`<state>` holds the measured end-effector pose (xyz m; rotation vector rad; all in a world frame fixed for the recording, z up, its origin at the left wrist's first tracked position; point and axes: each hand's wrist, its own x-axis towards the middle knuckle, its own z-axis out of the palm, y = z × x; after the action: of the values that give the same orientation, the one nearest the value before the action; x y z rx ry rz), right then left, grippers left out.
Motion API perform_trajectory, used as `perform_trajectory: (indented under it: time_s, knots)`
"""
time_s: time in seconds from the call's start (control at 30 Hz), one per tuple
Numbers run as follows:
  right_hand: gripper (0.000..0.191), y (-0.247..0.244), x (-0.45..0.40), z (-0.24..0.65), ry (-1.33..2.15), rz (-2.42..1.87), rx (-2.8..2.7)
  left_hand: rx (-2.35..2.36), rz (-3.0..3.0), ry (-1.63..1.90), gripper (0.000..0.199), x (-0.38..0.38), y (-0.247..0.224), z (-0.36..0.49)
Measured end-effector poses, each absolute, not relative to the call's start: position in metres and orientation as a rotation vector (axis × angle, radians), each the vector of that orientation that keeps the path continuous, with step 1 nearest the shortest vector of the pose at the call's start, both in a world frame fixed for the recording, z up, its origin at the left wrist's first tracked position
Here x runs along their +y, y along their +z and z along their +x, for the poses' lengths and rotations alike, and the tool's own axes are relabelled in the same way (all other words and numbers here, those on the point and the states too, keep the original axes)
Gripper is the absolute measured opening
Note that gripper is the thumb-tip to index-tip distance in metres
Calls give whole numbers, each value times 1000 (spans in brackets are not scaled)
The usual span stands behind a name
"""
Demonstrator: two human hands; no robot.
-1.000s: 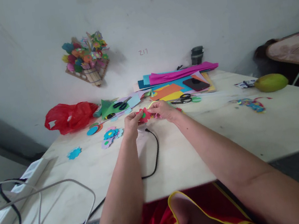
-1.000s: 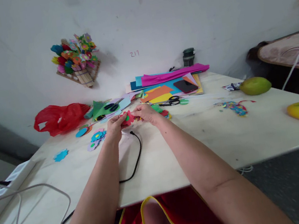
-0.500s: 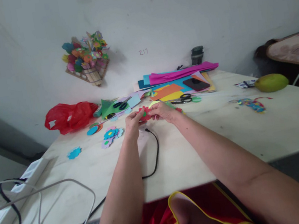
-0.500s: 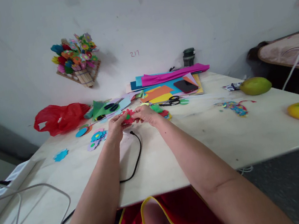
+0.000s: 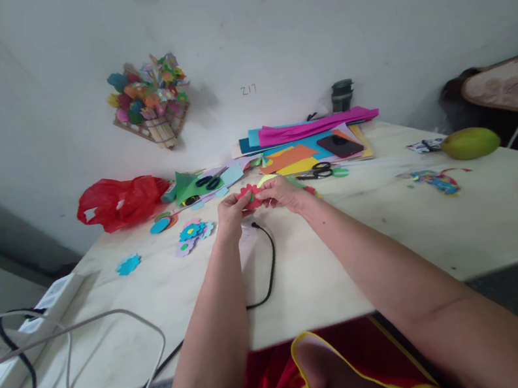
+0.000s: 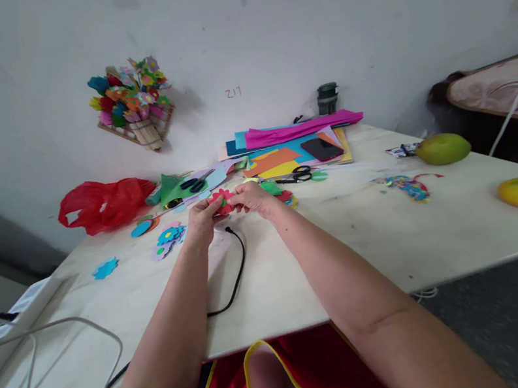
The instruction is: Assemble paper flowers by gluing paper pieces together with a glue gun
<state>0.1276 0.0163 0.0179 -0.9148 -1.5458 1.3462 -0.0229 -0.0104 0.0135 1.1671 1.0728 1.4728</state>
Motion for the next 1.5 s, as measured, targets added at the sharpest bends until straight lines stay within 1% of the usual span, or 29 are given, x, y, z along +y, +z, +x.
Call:
perform_trajectory:
  time_s: [0.4, 0.73, 1.13, 1.37, 1.5]
  knots:
    - [15, 20, 12, 126, 1325, -894, -1537, 1053, 1101, 1517, 43, -9, 12, -23]
    - [11, 19, 16, 128, 1369, -919, -1495, 1004, 1033, 1484, 45, -11, 14, -22]
    - [12, 24, 10, 128, 1392, -899, -1555, 1041, 1143, 1519, 44, -9, 12, -25]
    - [12, 21, 16, 129, 1359, -881, -1566, 1002, 1098, 1466, 44, -8, 16, -28]
    - [12, 21, 15, 130, 1391, -887, -1540, 983, 1166, 1422, 40, -9, 16, -32]
